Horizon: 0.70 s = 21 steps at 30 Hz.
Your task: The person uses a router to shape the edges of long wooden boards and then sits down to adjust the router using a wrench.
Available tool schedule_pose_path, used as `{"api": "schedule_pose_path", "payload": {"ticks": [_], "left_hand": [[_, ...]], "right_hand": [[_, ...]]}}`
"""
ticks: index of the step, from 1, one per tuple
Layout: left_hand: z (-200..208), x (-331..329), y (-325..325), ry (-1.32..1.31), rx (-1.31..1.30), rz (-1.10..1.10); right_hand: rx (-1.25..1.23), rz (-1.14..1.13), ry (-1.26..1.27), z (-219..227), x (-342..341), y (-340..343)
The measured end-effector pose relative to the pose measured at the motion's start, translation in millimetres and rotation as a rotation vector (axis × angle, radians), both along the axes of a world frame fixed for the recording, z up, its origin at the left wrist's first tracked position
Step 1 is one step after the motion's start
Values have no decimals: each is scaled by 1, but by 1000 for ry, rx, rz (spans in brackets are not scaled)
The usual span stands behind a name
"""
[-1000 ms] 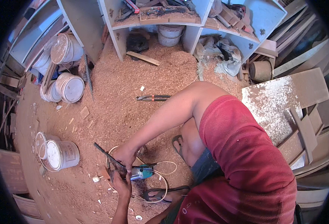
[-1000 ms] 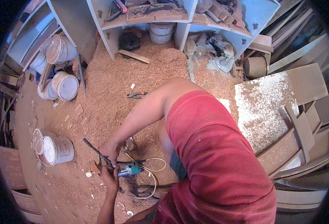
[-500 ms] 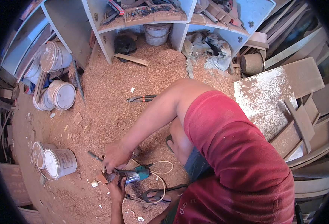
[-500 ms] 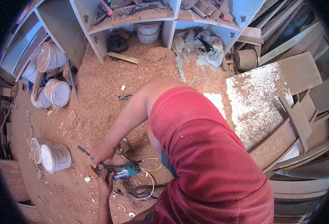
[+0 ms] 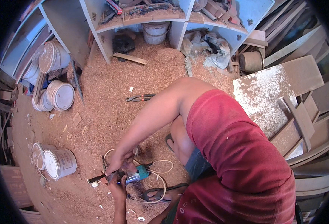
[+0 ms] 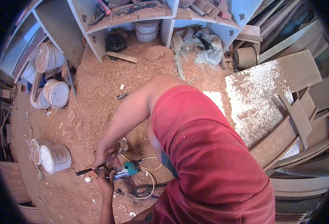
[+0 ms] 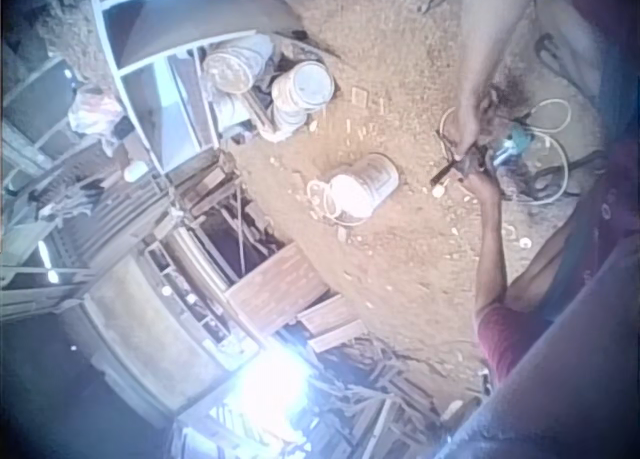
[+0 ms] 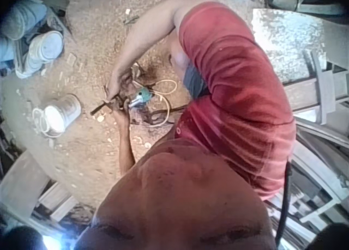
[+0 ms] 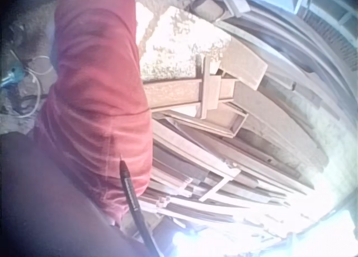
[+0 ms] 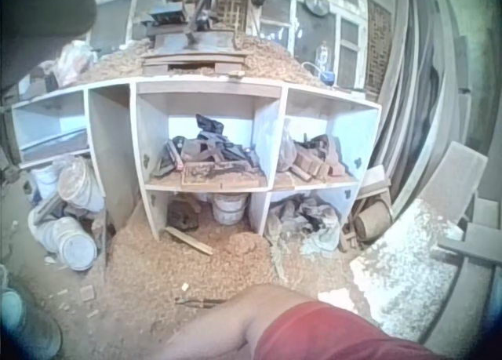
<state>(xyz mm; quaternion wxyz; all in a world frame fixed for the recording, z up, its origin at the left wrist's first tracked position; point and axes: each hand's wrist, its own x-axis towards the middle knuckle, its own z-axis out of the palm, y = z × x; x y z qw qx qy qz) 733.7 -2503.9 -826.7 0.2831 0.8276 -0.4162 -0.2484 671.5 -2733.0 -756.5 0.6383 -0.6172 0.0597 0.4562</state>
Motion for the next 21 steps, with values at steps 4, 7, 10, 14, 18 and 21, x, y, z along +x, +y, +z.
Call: {"api": "schedule_pose_path", "payload": {"ticks": [4, 7, 10, 14, 18, 21], "left_hand": [[9, -8, -5, -147, -76, -95], [2, -9, -5, -257, -213, -125], [-1, -12, -8, -94, -174, -8], [-9, 1, 9, 82, -14, -10], [21, -4, -5, 148, -95, -215], [20, 2, -3, 108, -33, -269]], "right_hand": [[155, -232, 233, -3, -15, 18], [91, -393, 283, -21, -11, 27], [-84, -98, 20, -36, 9, 25], [-711, 379, -1443, -61, 8, -4], [-832, 570, -1951, -29, 6, -18], [-778, 592, -2012, -27, 7, -21]]}}
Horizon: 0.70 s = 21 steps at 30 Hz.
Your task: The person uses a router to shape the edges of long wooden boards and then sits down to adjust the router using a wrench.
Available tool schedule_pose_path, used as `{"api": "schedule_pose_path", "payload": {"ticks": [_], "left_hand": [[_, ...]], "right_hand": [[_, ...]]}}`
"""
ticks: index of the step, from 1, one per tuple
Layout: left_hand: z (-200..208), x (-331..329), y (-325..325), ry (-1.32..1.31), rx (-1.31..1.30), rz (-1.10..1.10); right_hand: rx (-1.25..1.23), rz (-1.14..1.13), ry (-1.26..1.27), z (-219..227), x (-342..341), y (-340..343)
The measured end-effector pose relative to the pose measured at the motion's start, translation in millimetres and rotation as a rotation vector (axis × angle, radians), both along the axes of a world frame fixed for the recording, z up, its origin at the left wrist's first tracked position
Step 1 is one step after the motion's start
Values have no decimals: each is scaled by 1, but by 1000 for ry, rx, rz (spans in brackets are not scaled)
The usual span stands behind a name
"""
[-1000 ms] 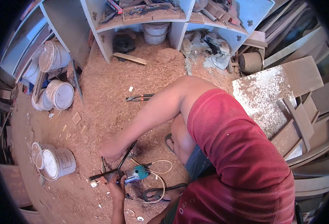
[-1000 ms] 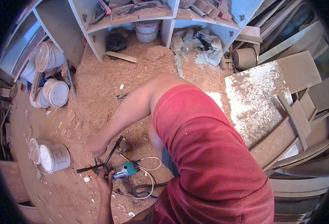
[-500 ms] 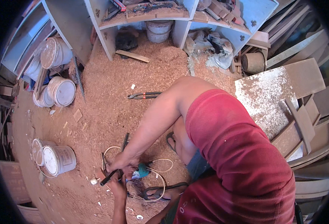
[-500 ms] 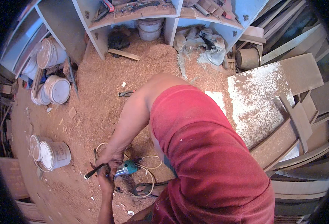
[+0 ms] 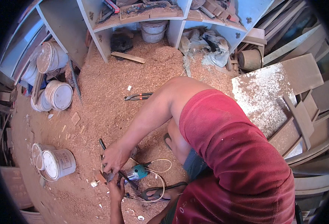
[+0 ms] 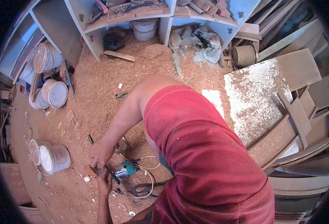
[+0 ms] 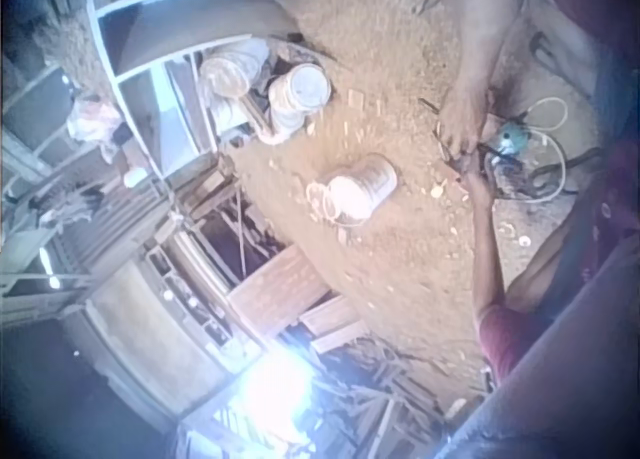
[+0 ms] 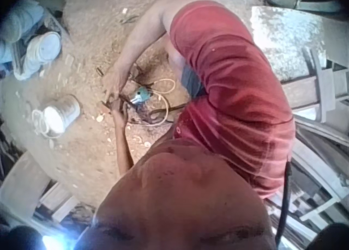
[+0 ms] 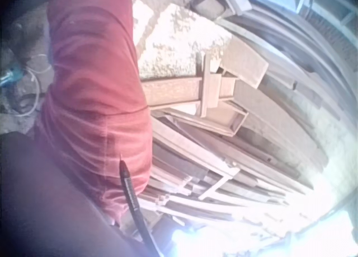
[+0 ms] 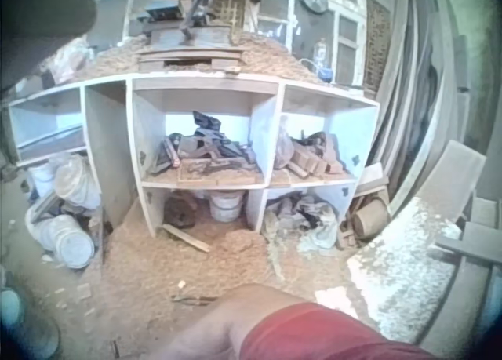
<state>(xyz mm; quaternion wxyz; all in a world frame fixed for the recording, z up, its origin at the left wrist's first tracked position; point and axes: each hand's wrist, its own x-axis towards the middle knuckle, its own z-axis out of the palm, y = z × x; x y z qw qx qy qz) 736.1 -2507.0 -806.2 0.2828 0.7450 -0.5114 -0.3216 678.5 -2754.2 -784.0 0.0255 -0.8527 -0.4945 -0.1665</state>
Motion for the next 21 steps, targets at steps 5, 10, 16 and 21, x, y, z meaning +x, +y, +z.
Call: {"api": "schedule_pose_path", "payload": {"ticks": [5, 10, 16, 21], "left_hand": [[7, 3, -1, -51, 120, 87], [-10, 1, -2, -7, 35, 180], [-21, -6, 1, 18, -23, 298], [-23, -5, 4, -125, -42, 282]], "right_hand": [[164, -460, 438, 26, -10, 7], [289, -752, 1225, 21, 10, 11], [126, -524, 934, 38, 5, 6], [611, -474, 1622, 27, 4, 15]]}}
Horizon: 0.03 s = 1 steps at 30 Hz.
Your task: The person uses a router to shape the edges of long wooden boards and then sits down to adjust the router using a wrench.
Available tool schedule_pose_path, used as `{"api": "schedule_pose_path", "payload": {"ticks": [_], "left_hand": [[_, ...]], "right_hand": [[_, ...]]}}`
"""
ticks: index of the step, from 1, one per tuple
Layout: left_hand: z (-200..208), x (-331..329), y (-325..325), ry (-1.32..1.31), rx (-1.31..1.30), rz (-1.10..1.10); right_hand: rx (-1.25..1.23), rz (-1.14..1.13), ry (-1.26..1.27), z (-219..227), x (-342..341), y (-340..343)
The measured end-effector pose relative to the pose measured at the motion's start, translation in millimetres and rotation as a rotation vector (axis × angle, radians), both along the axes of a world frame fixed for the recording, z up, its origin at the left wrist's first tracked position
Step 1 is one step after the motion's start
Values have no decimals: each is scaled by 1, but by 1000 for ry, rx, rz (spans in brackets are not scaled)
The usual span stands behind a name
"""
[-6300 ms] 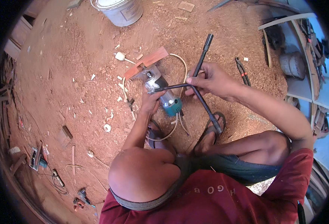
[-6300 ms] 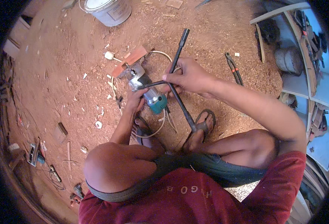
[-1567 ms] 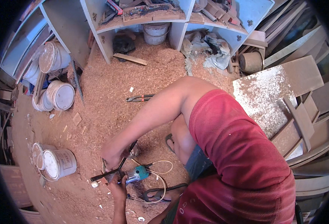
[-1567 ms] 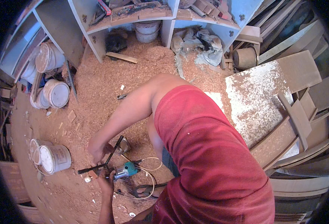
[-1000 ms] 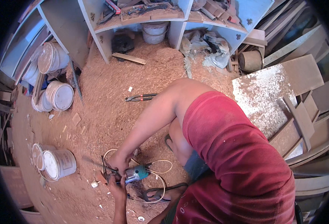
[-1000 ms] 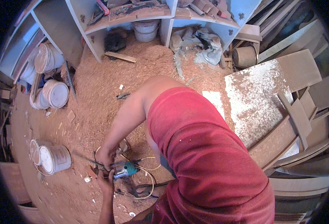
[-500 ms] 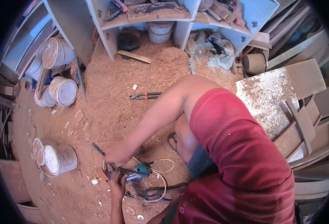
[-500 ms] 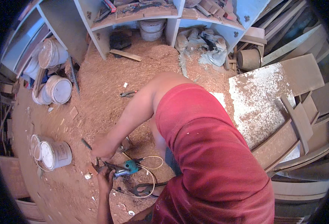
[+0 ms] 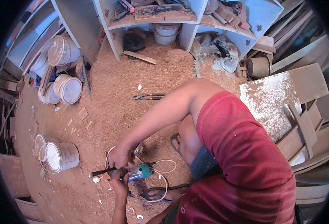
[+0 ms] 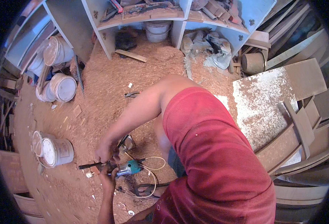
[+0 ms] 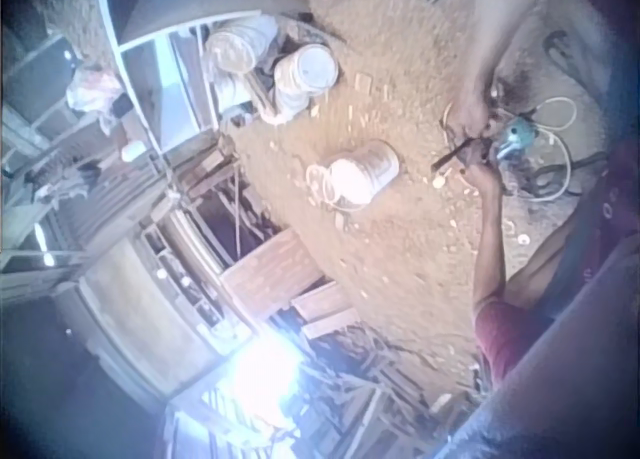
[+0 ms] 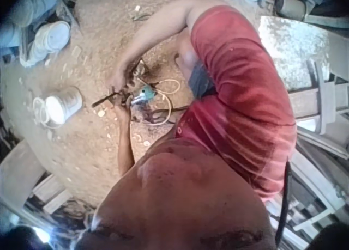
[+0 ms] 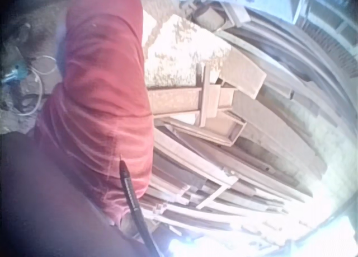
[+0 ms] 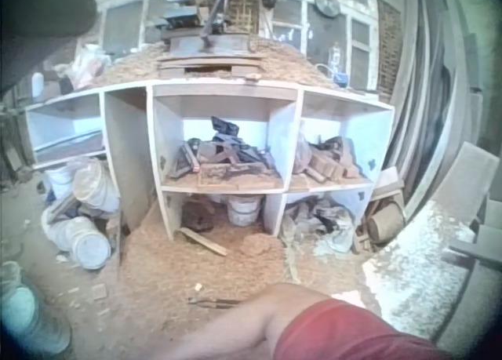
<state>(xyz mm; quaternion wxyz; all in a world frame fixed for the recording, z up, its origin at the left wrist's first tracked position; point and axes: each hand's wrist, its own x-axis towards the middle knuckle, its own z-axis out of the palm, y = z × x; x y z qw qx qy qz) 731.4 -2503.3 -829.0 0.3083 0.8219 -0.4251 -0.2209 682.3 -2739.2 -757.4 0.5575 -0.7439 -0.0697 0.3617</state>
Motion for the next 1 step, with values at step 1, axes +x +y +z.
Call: {"api": "schedule_pose_path", "payload": {"ticks": [1], "left_hand": [[0, 0, 1, 55, 28, 36]], "right_hand": [[-41, -60, 72, 5, 1, 3]]}}
